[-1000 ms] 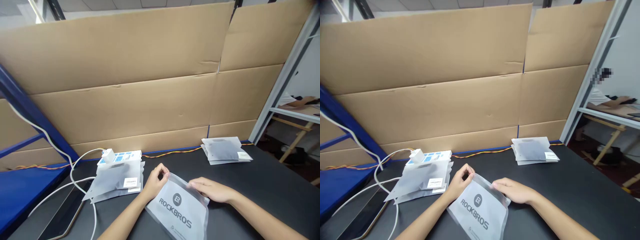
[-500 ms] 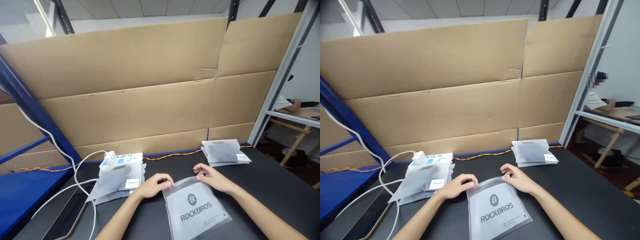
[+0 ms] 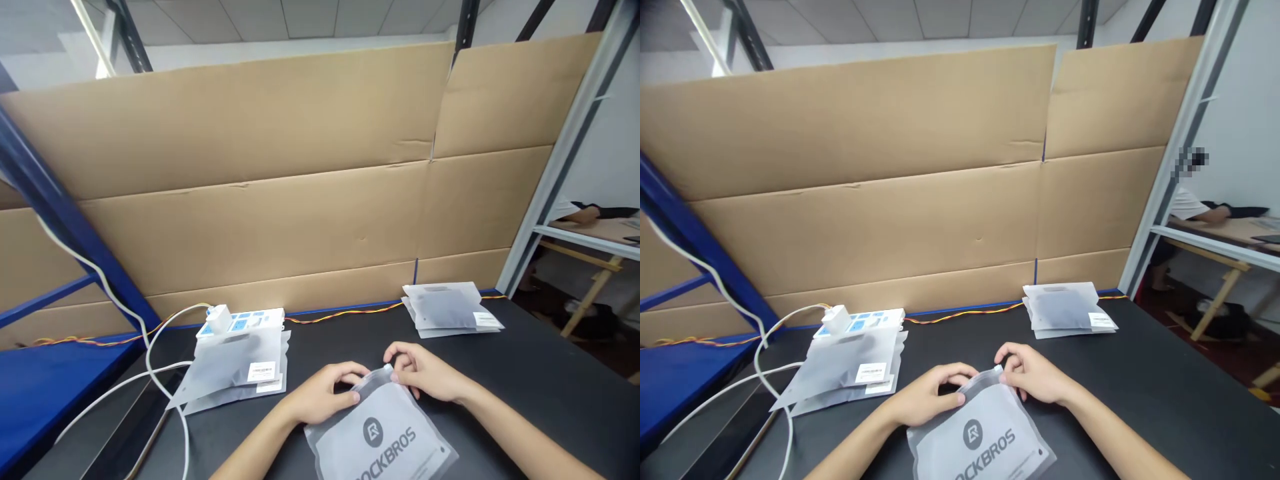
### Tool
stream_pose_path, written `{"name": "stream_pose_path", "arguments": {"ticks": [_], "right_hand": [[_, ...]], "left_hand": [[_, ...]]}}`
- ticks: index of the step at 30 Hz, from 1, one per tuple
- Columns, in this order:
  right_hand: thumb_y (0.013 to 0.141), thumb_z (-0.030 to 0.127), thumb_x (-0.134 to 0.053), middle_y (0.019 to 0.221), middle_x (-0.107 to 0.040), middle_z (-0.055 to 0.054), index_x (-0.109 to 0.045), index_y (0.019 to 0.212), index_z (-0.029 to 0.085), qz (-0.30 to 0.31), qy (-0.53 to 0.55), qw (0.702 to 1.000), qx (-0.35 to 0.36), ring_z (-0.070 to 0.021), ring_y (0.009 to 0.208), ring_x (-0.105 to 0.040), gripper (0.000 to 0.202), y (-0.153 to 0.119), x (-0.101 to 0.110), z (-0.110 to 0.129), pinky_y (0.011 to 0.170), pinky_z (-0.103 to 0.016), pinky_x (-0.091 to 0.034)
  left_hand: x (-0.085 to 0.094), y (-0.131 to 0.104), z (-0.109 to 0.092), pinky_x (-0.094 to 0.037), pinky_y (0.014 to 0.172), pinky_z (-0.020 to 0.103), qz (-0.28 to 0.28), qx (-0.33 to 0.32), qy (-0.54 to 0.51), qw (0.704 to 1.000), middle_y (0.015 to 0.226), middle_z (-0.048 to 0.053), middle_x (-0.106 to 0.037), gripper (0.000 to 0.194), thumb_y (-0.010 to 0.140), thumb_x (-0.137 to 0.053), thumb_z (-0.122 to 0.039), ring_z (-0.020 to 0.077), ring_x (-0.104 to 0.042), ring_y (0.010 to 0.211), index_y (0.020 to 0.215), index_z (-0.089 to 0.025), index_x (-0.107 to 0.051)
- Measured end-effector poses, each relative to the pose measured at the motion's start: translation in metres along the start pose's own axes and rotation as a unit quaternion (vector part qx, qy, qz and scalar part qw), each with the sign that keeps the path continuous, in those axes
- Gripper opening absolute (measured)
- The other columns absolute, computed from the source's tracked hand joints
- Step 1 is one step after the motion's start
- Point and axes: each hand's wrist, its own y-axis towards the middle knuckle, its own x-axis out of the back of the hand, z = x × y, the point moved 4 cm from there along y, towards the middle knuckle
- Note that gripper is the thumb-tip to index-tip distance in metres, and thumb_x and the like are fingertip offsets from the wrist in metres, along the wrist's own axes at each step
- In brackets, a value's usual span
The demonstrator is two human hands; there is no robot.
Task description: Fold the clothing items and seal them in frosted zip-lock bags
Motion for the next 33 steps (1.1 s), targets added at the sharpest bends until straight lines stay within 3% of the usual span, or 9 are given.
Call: {"name": "stream_pose_path", "arguments": {"ticks": [4,7,10,14,17,23,28,33], "right_hand": [[0.085,0.038,-0.067,0.072,-0.056,0.006,-0.053,0.097,0.022,-0.065,0.021,0.996,0.057,-0.0084,0.055,-0.048,0.025,0.005,-0.008,0.004,0.051,-0.021,-0.035],[0.087,0.036,-0.066,0.075,-0.057,0.006,-0.051,0.098,0.022,-0.069,0.039,0.994,0.074,-0.0091,0.060,-0.048,0.024,0.006,-0.019,0.008,0.055,-0.021,-0.033],[0.088,0.033,-0.065,0.078,-0.056,0.006,-0.048,0.105,0.023,-0.023,0.066,0.993,0.090,-0.0087,0.061,-0.046,0.025,0.004,-0.037,0.013,0.057,-0.022,-0.032],[0.089,0.029,-0.064,0.079,-0.056,0.006,-0.045,0.107,0.024,0.013,0.092,0.989,0.115,-0.0102,0.067,-0.049,0.027,0.001,-0.057,0.020,0.064,-0.023,-0.036],[0.089,0.028,-0.062,0.078,-0.056,0.006,-0.045,0.103,0.025,-0.015,0.085,0.988,0.127,-0.0100,0.064,-0.048,0.023,0.000,-0.060,0.025,0.062,-0.023,-0.035],[0.088,0.034,-0.062,0.076,-0.054,0.005,-0.043,0.093,0.025,-0.091,0.061,0.982,0.155,-0.0112,0.064,-0.048,0.022,0.002,-0.034,0.029,0.061,-0.024,-0.036],[0.084,0.042,-0.065,0.074,-0.055,0.005,-0.041,0.093,0.026,-0.187,0.020,0.971,0.149,-0.0107,0.057,-0.045,0.030,0.008,0.010,0.020,0.053,-0.022,-0.033],[0.085,0.044,-0.061,0.075,-0.055,0.004,-0.038,0.093,0.026,-0.263,-0.008,0.951,0.160,-0.0125,0.060,-0.049,0.030,0.009,0.049,0.007,0.055,-0.025,-0.038]], "left_hand": [[-0.005,0.000,0.003,-0.047,0.085,0.031,0.023,0.029,-0.045,0.998,0.109,0.006,-0.072,0.043,0.090,-0.063,-0.036,0.0217,-0.064,0.098,0.131,-0.023,-0.056],[0.003,0.004,0.005,-0.046,0.083,0.030,-0.058,0.032,-0.022,0.998,0.099,0.004,-0.070,0.037,0.094,-0.056,-0.042,0.0191,-0.062,0.090,0.125,-0.022,-0.061],[0.006,0.010,0.010,-0.044,0.080,0.029,-0.144,0.022,0.002,0.989,0.096,0.004,-0.068,0.031,0.095,-0.052,-0.041,0.0175,-0.059,0.084,0.112,-0.019,-0.067],[-0.004,0.019,0.017,-0.038,0.066,0.025,-0.161,0.010,0.016,0.987,0.075,0.000,-0.063,0.024,0.090,-0.060,-0.037,0.0141,-0.052,0.068,0.081,-0.015,-0.066],[-0.007,0.022,0.017,-0.035,0.063,0.024,-0.171,0.010,-0.002,0.985,0.071,-0.001,-0.057,0.026,0.089,-0.061,-0.038,0.0127,-0.047,0.065,0.077,-0.015,-0.061],[0.000,0.020,0.009,-0.029,0.059,0.023,-0.129,0.044,0.029,0.990,0.066,-0.005,-0.046,0.033,0.087,-0.062,-0.047,0.0116,-0.039,0.063,0.075,-0.016,-0.059],[0.013,0.013,0.008,-0.027,0.057,0.023,-0.108,0.062,0.057,0.991,0.063,-0.006,-0.044,0.034,0.086,-0.063,-0.048,0.0115,-0.039,0.061,0.075,-0.017,-0.059],[0.027,0.005,0.017,-0.031,0.060,0.023,-0.121,0.049,0.047,0.990,0.066,-0.005,-0.050,0.032,0.082,-0.068,-0.046,0.0125,-0.044,0.063,0.073,-0.017,-0.058]]}}
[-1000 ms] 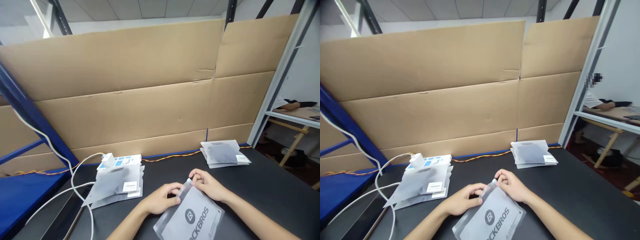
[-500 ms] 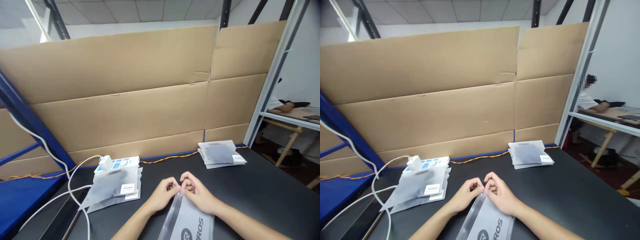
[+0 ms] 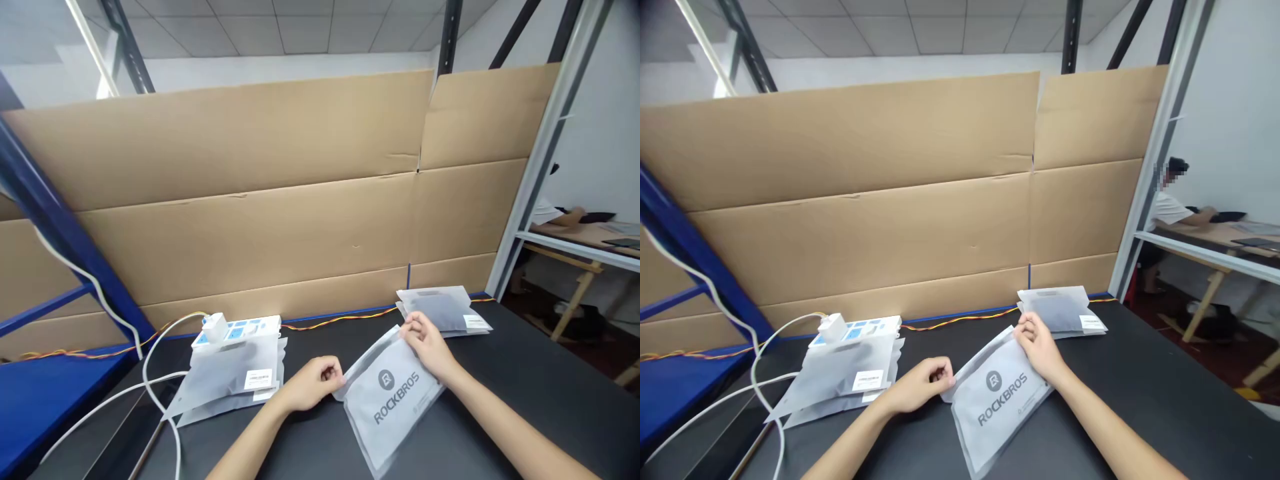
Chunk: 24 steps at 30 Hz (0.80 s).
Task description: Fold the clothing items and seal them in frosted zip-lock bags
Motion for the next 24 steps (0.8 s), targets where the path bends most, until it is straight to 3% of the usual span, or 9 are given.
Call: {"name": "stream_pose_path", "arguments": {"ticks": [3,6,8,11,14,16,19,22,24], "right_hand": [[0.087,0.048,-0.058,0.077,-0.057,0.002,-0.041,0.096,0.026,-0.024,-0.029,0.999,0.007,-0.0157,0.062,-0.055,0.030,0.000,0.006,-0.002,0.058,-0.028,-0.044],[0.086,0.048,-0.062,0.113,-0.062,-0.010,-0.050,0.112,0.024,-0.004,-0.117,0.991,0.070,-0.0271,0.104,-0.061,0.037,-0.011,-0.005,0.015,0.089,-0.042,-0.049],[0.080,0.047,-0.070,0.144,-0.047,-0.013,-0.050,0.129,0.025,0.087,-0.235,0.955,0.156,-0.0339,0.134,-0.041,0.058,-0.024,-0.026,0.030,0.111,-0.051,-0.033],[0.073,0.037,-0.076,0.157,-0.034,-0.010,-0.041,0.145,0.027,0.220,-0.373,0.865,0.252,-0.0367,0.144,-0.027,0.081,-0.044,-0.058,0.037,0.118,-0.057,-0.022],[0.080,0.010,-0.058,0.151,-0.046,-0.009,-0.041,0.147,0.025,0.191,-0.424,0.828,0.314,-0.0320,0.139,-0.039,0.071,-0.046,-0.066,0.037,0.113,-0.053,-0.034],[0.081,0.002,-0.046,0.143,-0.055,-0.006,-0.047,0.143,0.027,0.131,-0.444,0.817,0.345,-0.0297,0.134,-0.045,0.067,-0.040,-0.053,0.040,0.108,-0.053,-0.039],[0.082,0.002,-0.041,0.140,-0.058,0.000,-0.054,0.138,0.033,-0.002,-0.480,0.808,0.340,-0.0291,0.136,-0.043,0.065,-0.022,-0.005,0.048,0.112,-0.056,-0.032],[0.077,0.002,-0.042,0.145,-0.053,0.000,-0.050,0.141,0.030,-0.152,-0.534,0.788,0.266,-0.0295,0.140,-0.037,0.070,-0.001,0.061,0.043,0.119,-0.057,-0.018],[0.075,0.005,-0.043,0.146,-0.052,-0.003,-0.047,0.144,0.027,-0.182,-0.570,0.775,0.205,-0.0320,0.141,-0.035,0.072,0.013,0.097,0.024,0.118,-0.061,-0.013]], "left_hand": [[0.006,0.001,0.010,-0.035,0.062,0.024,-0.048,-0.007,-0.041,0.998,0.068,-0.005,-0.051,0.033,0.086,-0.061,-0.050,0.0130,-0.046,0.063,0.076,-0.019,-0.053],[0.014,0.004,0.021,-0.037,0.060,0.022,-0.144,-0.009,-0.107,0.984,0.069,-0.007,-0.042,0.035,0.091,-0.050,-0.054,0.0120,-0.041,0.061,0.079,-0.022,-0.043],[0.016,0.006,0.028,-0.037,0.057,0.021,-0.187,-0.004,-0.160,0.969,0.068,-0.008,-0.037,0.037,0.092,-0.046,-0.057,0.0113,-0.039,0.059,0.079,-0.023,-0.037],[0.011,0.010,0.032,-0.042,0.056,0.022,-0.192,0.002,-0.239,0.952,0.067,-0.008,-0.040,0.040,0.089,-0.047,-0.061,0.0107,-0.043,0.056,0.079,-0.024,-0.034],[0.000,0.011,0.027,-0.046,0.057,0.023,-0.166,0.006,-0.291,0.942,0.067,-0.007,-0.048,0.041,0.086,-0.052,-0.060,0.0117,-0.053,0.056,0.078,-0.024,-0.034],[-0.006,0.010,0.021,-0.049,0.061,0.027,-0.128,-0.002,-0.324,0.937,0.074,-0.005,-0.057,0.038,0.088,-0.051,-0.059,0.0136,-0.061,0.058,0.081,-0.024,-0.038],[-0.012,0.008,0.015,-0.051,0.069,0.032,-0.070,-0.036,-0.342,0.937,0.092,0.002,-0.067,0.034,0.091,-0.050,-0.056,0.0174,-0.069,0.066,0.089,-0.023,-0.043],[-0.016,0.008,0.017,-0.051,0.069,0.031,-0.052,-0.054,-0.286,0.955,0.089,0.003,-0.068,0.029,0.092,-0.055,-0.048,0.0172,-0.069,0.067,0.091,-0.022,-0.045],[-0.018,0.008,0.017,-0.050,0.069,0.031,-0.048,-0.061,-0.232,0.970,0.084,0.003,-0.066,0.027,0.093,-0.055,-0.047,0.0172,-0.067,0.068,0.091,-0.021,-0.047]]}}
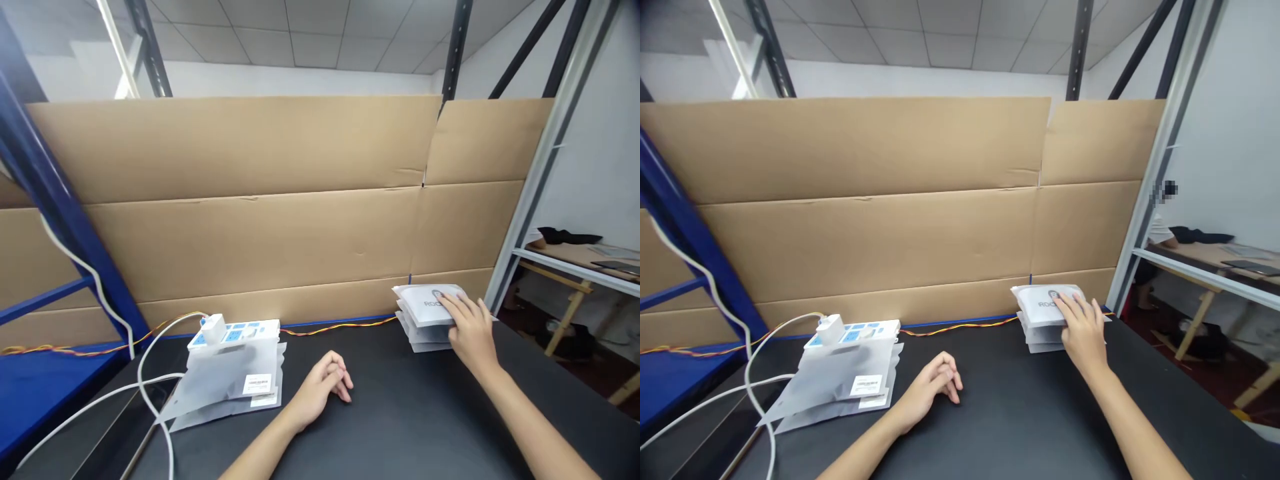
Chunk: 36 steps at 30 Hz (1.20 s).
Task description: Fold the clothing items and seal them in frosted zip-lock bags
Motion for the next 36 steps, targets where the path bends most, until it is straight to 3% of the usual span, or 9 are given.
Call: {"name": "stream_pose_path", "arguments": {"ticks": [4,7,9,12,15,18,23,28,36], "right_hand": [[0.076,0.013,-0.041,0.140,-0.058,-0.005,-0.047,0.141,0.030,0.118,-0.004,0.993,-0.019,-0.0337,0.134,-0.045,0.068,-0.008,-0.034,-0.049,0.111,-0.070,-0.015],[0.075,0.017,-0.043,0.144,-0.053,-0.009,-0.046,0.140,0.026,0.111,0.017,0.994,-0.001,-0.0348,0.138,-0.040,0.065,-0.012,-0.031,-0.045,0.112,-0.069,-0.015],[0.077,0.020,-0.045,0.148,-0.047,-0.011,-0.045,0.138,0.023,0.079,0.046,0.995,0.029,-0.0340,0.141,-0.035,0.061,-0.014,-0.019,-0.020,0.115,-0.064,-0.012],[0.087,0.023,-0.047,0.147,-0.048,-0.011,-0.051,0.132,0.024,0.069,0.119,0.986,0.090,-0.0316,0.139,-0.039,0.045,-0.020,-0.007,0.045,0.118,-0.058,-0.017],[0.095,0.029,-0.047,0.153,-0.042,-0.007,-0.049,0.139,0.027,0.206,0.204,0.940,0.178,-0.0277,0.141,-0.037,0.044,-0.032,-0.018,0.115,0.118,-0.052,-0.027],[0.096,0.038,-0.049,0.158,-0.034,-0.005,-0.044,0.145,0.030,0.317,0.251,0.890,0.210,-0.0286,0.144,-0.032,0.049,-0.040,-0.034,0.150,0.118,-0.052,-0.028],[0.097,0.048,-0.046,0.157,-0.036,-0.002,-0.043,0.146,0.035,0.387,0.269,0.863,0.184,-0.0303,0.145,-0.029,0.050,-0.039,-0.054,0.146,0.118,-0.057,-0.024],[0.098,0.051,-0.045,0.157,-0.035,0.000,-0.043,0.145,0.039,0.388,0.282,0.864,0.153,-0.0308,0.145,-0.028,0.049,-0.044,-0.060,0.139,0.119,-0.058,-0.023],[0.097,0.054,-0.043,0.156,-0.037,-0.001,-0.048,0.143,0.034,0.391,0.269,0.868,0.143,-0.0293,0.145,-0.030,0.051,-0.042,-0.055,0.141,0.120,-0.053,-0.023]], "left_hand": [[0.000,-0.006,-0.010,-0.047,0.087,0.036,-0.038,-0.077,0.244,0.966,0.092,0.005,-0.065,0.018,0.096,-0.050,-0.038,0.0211,-0.061,0.089,0.091,-0.022,-0.056],[0.003,-0.012,-0.018,-0.040,0.101,0.043,-0.058,-0.123,0.399,0.907,0.108,0.006,-0.065,0.012,0.095,-0.049,-0.028,0.0247,-0.056,0.106,0.098,-0.025,-0.060],[0.006,-0.014,-0.018,-0.037,0.106,0.046,-0.048,-0.128,0.448,0.883,0.123,0.007,-0.062,0.016,0.093,-0.051,-0.026,0.0273,-0.053,0.119,0.106,-0.026,-0.061],[0.011,-0.014,-0.014,-0.025,0.115,0.052,-0.018,-0.114,0.498,0.859,0.142,0.007,-0.053,0.031,0.092,-0.055,-0.029,0.0307,-0.042,0.134,0.123,-0.028,-0.058],[0.013,-0.016,-0.013,-0.021,0.118,0.054,0.024,-0.105,0.514,0.851,0.149,0.005,-0.047,0.041,0.093,-0.056,-0.033,0.0310,-0.036,0.141,0.134,-0.030,-0.053],[0.012,-0.019,-0.018,-0.022,0.118,0.053,0.041,-0.102,0.513,0.851,0.150,0.005,-0.045,0.045,0.092,-0.058,-0.035,0.0301,-0.035,0.142,0.136,-0.031,-0.052],[0.010,-0.022,-0.021,-0.022,0.118,0.053,0.043,-0.083,0.525,0.846,0.150,0.006,-0.046,0.047,0.090,-0.061,-0.035,0.0301,-0.035,0.142,0.136,-0.030,-0.053],[0.009,-0.021,-0.021,-0.021,0.118,0.052,0.045,-0.079,0.525,0.846,0.150,0.006,-0.046,0.048,0.089,-0.062,-0.036,0.0300,-0.035,0.142,0.136,-0.030,-0.052],[0.007,-0.020,-0.022,-0.023,0.119,0.049,0.051,-0.070,0.560,0.824,0.151,0.004,-0.044,0.047,0.091,-0.059,-0.035,0.0266,-0.034,0.142,0.137,-0.029,-0.051]]}}
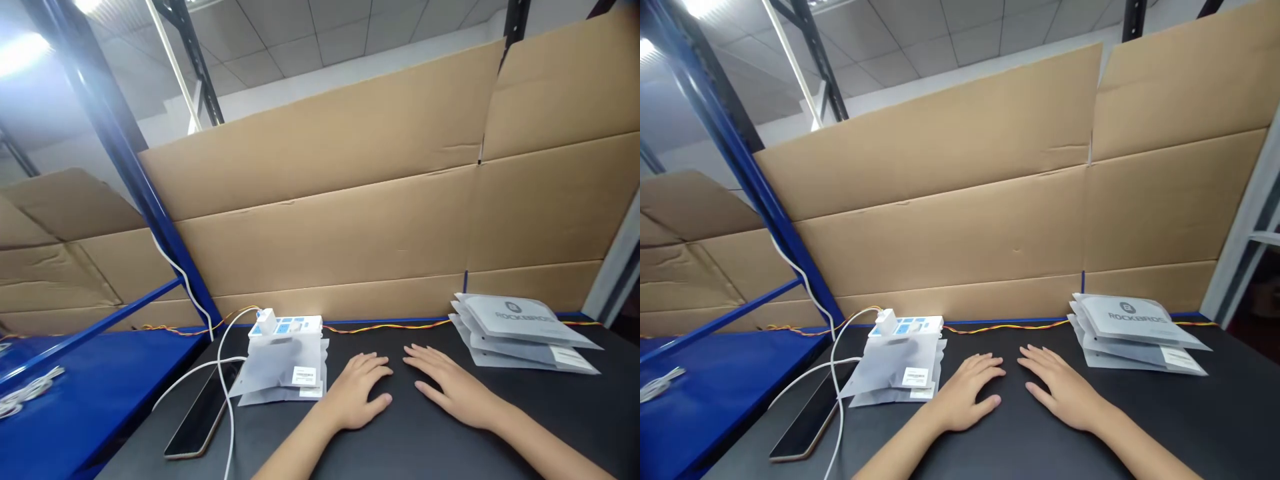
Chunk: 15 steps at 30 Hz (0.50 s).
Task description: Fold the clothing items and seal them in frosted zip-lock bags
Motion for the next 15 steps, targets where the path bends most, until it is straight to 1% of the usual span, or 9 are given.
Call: {"name": "stream_pose_path", "arguments": {"ticks": [3,6,9,13,15], "right_hand": [[0.098,0.054,-0.041,0.155,-0.038,-0.002,-0.048,0.143,0.032,-0.001,-0.009,1.000,0.000,-0.0285,0.145,-0.031,0.051,-0.0012,0.0003,0.0011,0.120,-0.053,-0.023],[0.098,0.055,-0.041,0.156,-0.038,-0.001,-0.049,0.143,0.032,-0.001,-0.015,1.000,-0.004,-0.0275,0.145,-0.031,0.051,-0.0022,0.0000,0.0004,0.120,-0.051,-0.025],[0.098,0.055,-0.041,0.156,-0.038,-0.001,-0.049,0.143,0.032,-0.001,-0.014,1.000,-0.006,-0.0274,0.145,-0.031,0.051,-0.0024,0.0000,-0.0008,0.120,-0.050,-0.025],[0.098,0.054,-0.042,0.156,-0.038,-0.001,-0.049,0.143,0.033,-0.004,-0.008,1.000,-0.008,-0.0273,0.145,-0.030,0.050,-0.0020,0.0006,-0.0018,0.120,-0.050,-0.024],[0.097,0.055,-0.042,0.156,-0.038,-0.001,-0.049,0.142,0.033,-0.003,-0.004,1.000,-0.010,-0.0272,0.145,-0.030,0.050,-0.0019,0.0007,-0.0021,0.120,-0.050,-0.024]], "left_hand": [[0.0001,-0.0007,-0.0034,-0.025,0.118,0.050,0.001,0.004,0.028,1.000,0.151,0.004,-0.044,0.046,0.093,-0.057,-0.035,0.0270,-0.035,0.142,0.138,-0.030,-0.049],[0.0023,-0.0021,-0.0064,-0.030,0.115,0.050,-0.005,0.007,0.065,0.998,0.150,0.004,-0.046,0.044,0.095,-0.053,-0.036,0.0286,-0.039,0.140,0.138,-0.030,-0.049],[0.0027,-0.0034,-0.0076,-0.034,0.113,0.048,-0.006,-0.005,0.079,0.997,0.148,0.004,-0.048,0.043,0.095,-0.054,-0.036,0.0285,-0.041,0.138,0.138,-0.029,-0.050],[-0.0004,-0.0031,-0.0081,-0.035,0.111,0.047,-0.015,-0.019,0.083,0.996,0.148,0.005,-0.048,0.044,0.094,-0.055,-0.035,0.0282,-0.041,0.137,0.138,-0.029,-0.050],[0.0038,-0.0018,-0.0091,-0.036,0.110,0.046,-0.017,-0.033,0.090,0.995,0.146,0.006,-0.050,0.043,0.093,-0.057,-0.034,0.0284,-0.045,0.134,0.136,-0.028,-0.052]]}}
